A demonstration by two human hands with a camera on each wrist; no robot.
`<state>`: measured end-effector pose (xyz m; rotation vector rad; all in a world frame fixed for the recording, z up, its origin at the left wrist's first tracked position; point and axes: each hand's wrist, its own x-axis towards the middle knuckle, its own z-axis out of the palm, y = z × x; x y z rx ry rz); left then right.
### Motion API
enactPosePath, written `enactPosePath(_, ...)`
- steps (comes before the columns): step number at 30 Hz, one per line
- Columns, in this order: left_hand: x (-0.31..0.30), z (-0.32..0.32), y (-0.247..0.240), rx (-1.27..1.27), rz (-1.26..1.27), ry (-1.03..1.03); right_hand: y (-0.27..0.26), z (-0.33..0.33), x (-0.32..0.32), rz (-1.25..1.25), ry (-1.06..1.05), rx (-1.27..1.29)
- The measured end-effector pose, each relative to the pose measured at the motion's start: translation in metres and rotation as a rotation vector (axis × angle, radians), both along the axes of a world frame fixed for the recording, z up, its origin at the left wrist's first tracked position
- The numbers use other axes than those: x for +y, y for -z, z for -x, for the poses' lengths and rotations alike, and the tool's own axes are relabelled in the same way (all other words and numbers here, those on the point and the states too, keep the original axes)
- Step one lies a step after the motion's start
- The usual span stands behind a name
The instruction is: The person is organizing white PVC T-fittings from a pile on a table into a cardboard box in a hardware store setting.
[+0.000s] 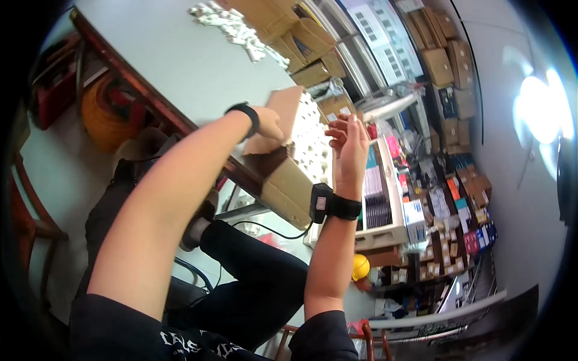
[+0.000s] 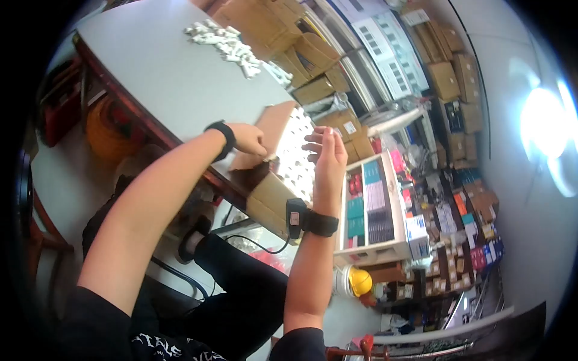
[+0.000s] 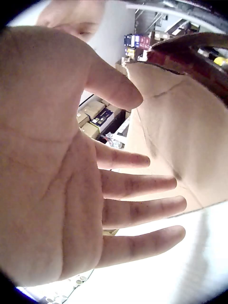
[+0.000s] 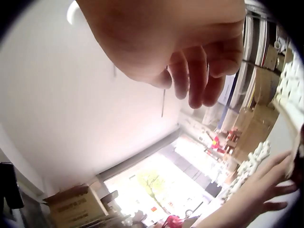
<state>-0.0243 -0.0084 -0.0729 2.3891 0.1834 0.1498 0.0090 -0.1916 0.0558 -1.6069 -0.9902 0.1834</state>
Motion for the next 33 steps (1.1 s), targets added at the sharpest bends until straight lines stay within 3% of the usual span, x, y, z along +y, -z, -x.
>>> enactPosePath(4,0.007,0.017,0.024,-0.046,-0.055,-0.118,-0.009,0.031,0.067,0.136,-0.058,-0.128)
enactPosePath(9,0.033,0.077,0.024,0.069,-0.162,-0.216,-0.002,0.022,0.164,0.363,-0.106,-0.176)
enactPosePath(14,0.066,0.116,0.047,-0.031,-0.23,-0.266,0.019,-0.013,0.243,0.643,-0.036,-0.15)
enactPosePath(19,0.097,0.15,0.05,-0.023,-0.351,-0.261,0.053,-0.075,0.306,0.724,0.03,-0.024)
enactPosePath(23,0.1,0.151,0.023,0.264,-0.255,-0.216,0.085,-0.116,0.344,0.733,0.074,-0.03)
enactPosePath(26,0.095,0.156,0.022,0.139,-0.232,-0.253,0.106,-0.149,0.363,0.763,0.058,-0.068)
enactPosePath(33,0.1,0.16,0.023,0.155,-0.163,-0.245,0.152,-0.214,0.396,0.885,0.085,-0.271)
